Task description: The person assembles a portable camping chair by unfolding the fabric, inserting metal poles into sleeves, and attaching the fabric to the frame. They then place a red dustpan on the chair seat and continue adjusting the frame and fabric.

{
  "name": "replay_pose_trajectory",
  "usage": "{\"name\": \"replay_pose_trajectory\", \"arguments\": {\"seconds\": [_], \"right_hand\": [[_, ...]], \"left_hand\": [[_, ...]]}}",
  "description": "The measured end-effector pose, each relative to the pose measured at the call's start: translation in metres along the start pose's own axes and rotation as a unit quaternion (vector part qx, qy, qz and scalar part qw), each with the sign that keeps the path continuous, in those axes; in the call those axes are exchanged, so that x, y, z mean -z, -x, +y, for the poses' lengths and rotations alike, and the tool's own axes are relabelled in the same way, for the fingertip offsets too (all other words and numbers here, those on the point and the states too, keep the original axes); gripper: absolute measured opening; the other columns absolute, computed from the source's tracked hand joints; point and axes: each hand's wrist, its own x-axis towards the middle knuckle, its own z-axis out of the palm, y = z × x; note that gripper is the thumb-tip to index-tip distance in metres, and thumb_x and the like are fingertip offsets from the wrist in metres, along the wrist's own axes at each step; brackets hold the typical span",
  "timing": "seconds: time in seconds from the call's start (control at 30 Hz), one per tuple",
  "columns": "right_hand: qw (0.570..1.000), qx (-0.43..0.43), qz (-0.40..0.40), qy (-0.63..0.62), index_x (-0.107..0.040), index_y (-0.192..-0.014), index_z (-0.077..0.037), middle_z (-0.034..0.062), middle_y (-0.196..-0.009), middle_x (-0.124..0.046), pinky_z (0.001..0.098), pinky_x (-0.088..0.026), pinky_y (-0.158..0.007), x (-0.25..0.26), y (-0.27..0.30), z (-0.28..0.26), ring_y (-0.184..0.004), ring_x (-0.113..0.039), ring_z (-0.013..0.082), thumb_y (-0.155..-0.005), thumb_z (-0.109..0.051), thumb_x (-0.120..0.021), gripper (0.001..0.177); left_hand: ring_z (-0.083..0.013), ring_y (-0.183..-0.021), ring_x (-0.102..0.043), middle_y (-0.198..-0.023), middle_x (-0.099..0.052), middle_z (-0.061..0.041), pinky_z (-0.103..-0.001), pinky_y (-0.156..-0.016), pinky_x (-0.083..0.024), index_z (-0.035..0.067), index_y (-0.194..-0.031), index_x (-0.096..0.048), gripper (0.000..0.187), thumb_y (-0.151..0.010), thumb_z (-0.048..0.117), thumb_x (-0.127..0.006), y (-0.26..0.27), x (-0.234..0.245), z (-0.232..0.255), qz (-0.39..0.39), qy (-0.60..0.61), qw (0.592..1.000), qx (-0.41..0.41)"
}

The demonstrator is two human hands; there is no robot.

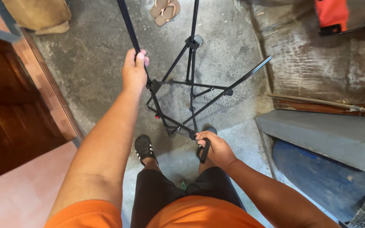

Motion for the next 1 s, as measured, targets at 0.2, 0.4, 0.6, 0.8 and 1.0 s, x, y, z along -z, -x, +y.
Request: {"name": "replay_pose_trajectory", "arguments": {"seconds": [0.2,0.4,0.6,0.8,1.0], "right_hand": [[0.996,0.057,-0.028,0.063,-0.066,-0.105,-0.005,0.0146,-0.116,-0.070,0.0361,-0.056,-0.094,-0.043,-0.013,-0.014,-0.115,-0.068,0.0306,-0.089,-0.005,-0.072,0.017],[0.995,0.064,-0.070,0.023,-0.065,-0.107,-0.004,0.0151,-0.120,-0.067,0.0383,-0.055,-0.095,-0.096,-0.039,-0.006,-0.123,-0.065,0.0360,-0.084,0.010,-0.058,0.028],[0.990,0.087,-0.115,0.010,-0.067,-0.111,-0.007,0.0129,-0.119,-0.067,0.0379,-0.054,-0.100,-0.150,-0.052,0.004,-0.122,-0.065,0.0339,-0.088,-0.004,-0.072,0.024],[0.969,0.045,-0.244,-0.008,-0.066,-0.129,-0.006,0.0150,-0.131,-0.064,0.0387,-0.048,-0.104,-0.146,-0.038,0.063,-0.124,-0.061,0.0314,-0.096,-0.023,-0.071,0.037],[0.924,-0.330,-0.004,-0.195,-0.061,-0.132,-0.013,0.0075,-0.113,-0.066,0.0378,-0.050,-0.081,-0.067,-0.044,0.162,-0.091,-0.058,0.0204,-0.090,-0.027,-0.072,0.046]], "left_hand": [[-0.0093,-0.088,-0.062,-0.094,-0.066,0.000,-0.028,-0.083,-0.052,0.011,-0.120,-0.063,0.016,-0.110,0.019,-0.053,-0.030,0.013,-0.016,0.016,0.053,0.998,-0.011],[-0.0089,-0.092,-0.065,-0.099,-0.069,0.000,-0.028,-0.085,-0.053,0.013,-0.120,-0.061,0.017,-0.108,0.022,-0.051,-0.063,0.021,-0.042,0.025,0.026,0.999,0.011],[-0.0182,-0.114,-0.063,-0.122,-0.069,-0.004,-0.036,-0.099,-0.050,0.018,-0.143,-0.055,0.037,-0.108,0.027,-0.058,-0.065,0.065,-0.083,0.006,-0.082,0.997,0.004],[-0.0238,-0.146,-0.047,-0.157,-0.051,-0.014,-0.037,-0.121,-0.035,0.011,-0.163,-0.029,0.062,-0.110,0.027,-0.057,-0.011,0.114,-0.100,-0.093,0.004,0.995,0.019],[-0.0237,-0.150,-0.038,-0.161,-0.039,-0.016,-0.036,-0.120,-0.029,0.011,-0.163,-0.016,0.076,-0.104,0.036,-0.058,0.046,0.150,-0.101,-0.051,-0.024,0.992,0.113]]}}
